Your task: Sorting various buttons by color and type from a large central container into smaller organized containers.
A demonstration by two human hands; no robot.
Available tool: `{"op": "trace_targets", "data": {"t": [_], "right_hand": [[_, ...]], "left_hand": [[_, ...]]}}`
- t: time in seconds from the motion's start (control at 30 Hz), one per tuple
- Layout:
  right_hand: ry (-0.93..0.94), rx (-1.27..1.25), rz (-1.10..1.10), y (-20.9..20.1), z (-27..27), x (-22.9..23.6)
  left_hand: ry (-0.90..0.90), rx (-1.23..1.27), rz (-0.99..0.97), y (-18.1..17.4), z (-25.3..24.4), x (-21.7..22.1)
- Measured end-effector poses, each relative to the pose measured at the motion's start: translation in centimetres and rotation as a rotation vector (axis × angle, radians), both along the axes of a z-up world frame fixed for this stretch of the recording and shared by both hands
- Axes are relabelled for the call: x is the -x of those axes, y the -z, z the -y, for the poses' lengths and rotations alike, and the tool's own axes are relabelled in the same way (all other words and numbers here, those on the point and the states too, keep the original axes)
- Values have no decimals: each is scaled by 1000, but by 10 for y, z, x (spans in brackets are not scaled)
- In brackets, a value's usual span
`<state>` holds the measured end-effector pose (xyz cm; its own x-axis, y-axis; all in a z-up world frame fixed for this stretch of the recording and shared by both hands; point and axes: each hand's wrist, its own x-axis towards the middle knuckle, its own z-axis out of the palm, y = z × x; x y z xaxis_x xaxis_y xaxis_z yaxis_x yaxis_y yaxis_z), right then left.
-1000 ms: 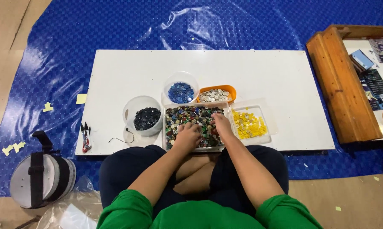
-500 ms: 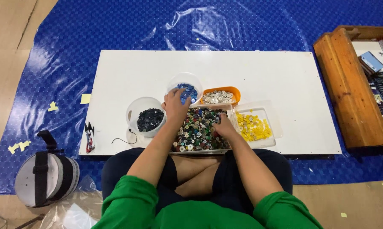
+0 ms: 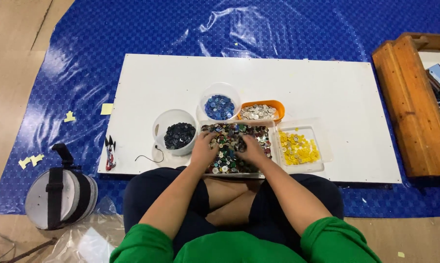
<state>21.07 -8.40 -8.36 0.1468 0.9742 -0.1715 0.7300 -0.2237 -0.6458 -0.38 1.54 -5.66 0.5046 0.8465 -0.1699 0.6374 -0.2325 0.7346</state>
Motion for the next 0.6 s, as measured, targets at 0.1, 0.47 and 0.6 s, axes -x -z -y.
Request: {"op": "trace_targets", "data": {"t": [0.1,0.47,0.6], "right_hand": [[-68,51,22,-6,0,14],[130,203,-114,-44,-1,0],[252,216,-125,-15,-8,-26]], "left_hand": [[151,-93,-49,-25,13,-11],[262,-130,-116,20,0,-8],[217,5,-18,-18,7,-6]]}}
